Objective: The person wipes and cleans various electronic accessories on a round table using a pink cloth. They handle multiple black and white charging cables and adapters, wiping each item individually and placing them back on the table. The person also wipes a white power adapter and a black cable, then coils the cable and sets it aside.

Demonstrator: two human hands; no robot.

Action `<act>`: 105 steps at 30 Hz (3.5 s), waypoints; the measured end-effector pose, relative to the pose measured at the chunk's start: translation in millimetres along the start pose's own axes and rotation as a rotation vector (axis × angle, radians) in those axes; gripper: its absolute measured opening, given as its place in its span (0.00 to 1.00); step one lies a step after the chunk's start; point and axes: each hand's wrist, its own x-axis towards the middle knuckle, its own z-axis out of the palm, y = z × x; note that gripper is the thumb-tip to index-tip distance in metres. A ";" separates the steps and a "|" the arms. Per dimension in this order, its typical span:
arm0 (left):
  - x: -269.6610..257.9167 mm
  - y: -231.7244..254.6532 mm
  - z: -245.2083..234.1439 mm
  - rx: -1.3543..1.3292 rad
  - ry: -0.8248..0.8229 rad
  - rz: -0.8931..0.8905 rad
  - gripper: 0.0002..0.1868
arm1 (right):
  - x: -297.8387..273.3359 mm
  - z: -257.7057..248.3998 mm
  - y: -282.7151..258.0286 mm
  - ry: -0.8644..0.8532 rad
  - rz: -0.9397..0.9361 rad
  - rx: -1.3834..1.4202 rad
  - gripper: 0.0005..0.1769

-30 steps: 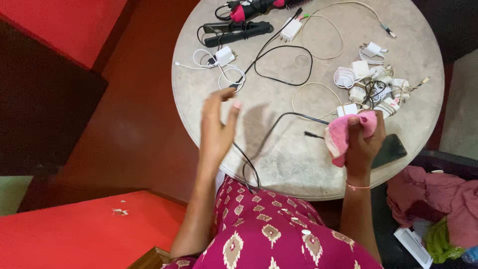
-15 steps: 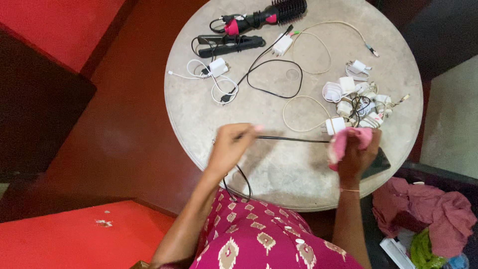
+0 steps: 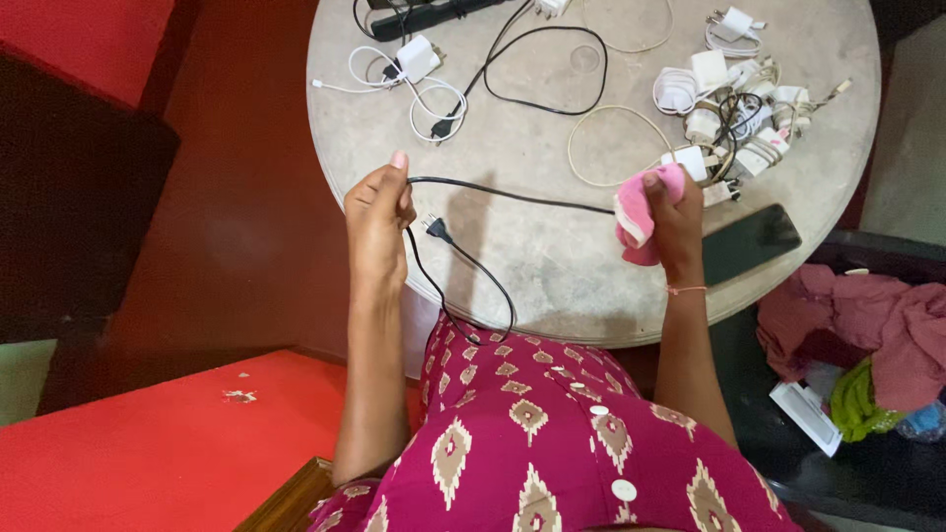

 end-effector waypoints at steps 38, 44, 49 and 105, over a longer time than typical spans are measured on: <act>44.2 -198.6 -75.5 0.403 0.470 0.074 0.22 | -90.2 39.2 41.2 -0.183 0.639 0.778 0.11; 34.6 -243.2 -75.2 0.603 0.420 -0.130 0.23 | -69.4 37.5 58.5 -0.117 0.481 0.795 0.21; 45.2 -255.7 -80.3 0.735 0.457 -0.016 0.18 | -69.1 39.9 73.2 0.033 0.527 0.792 0.24; -26.6 -42.4 112.2 0.464 -0.334 0.546 0.11 | -24.3 117.0 -151.6 0.145 -0.239 -0.084 0.29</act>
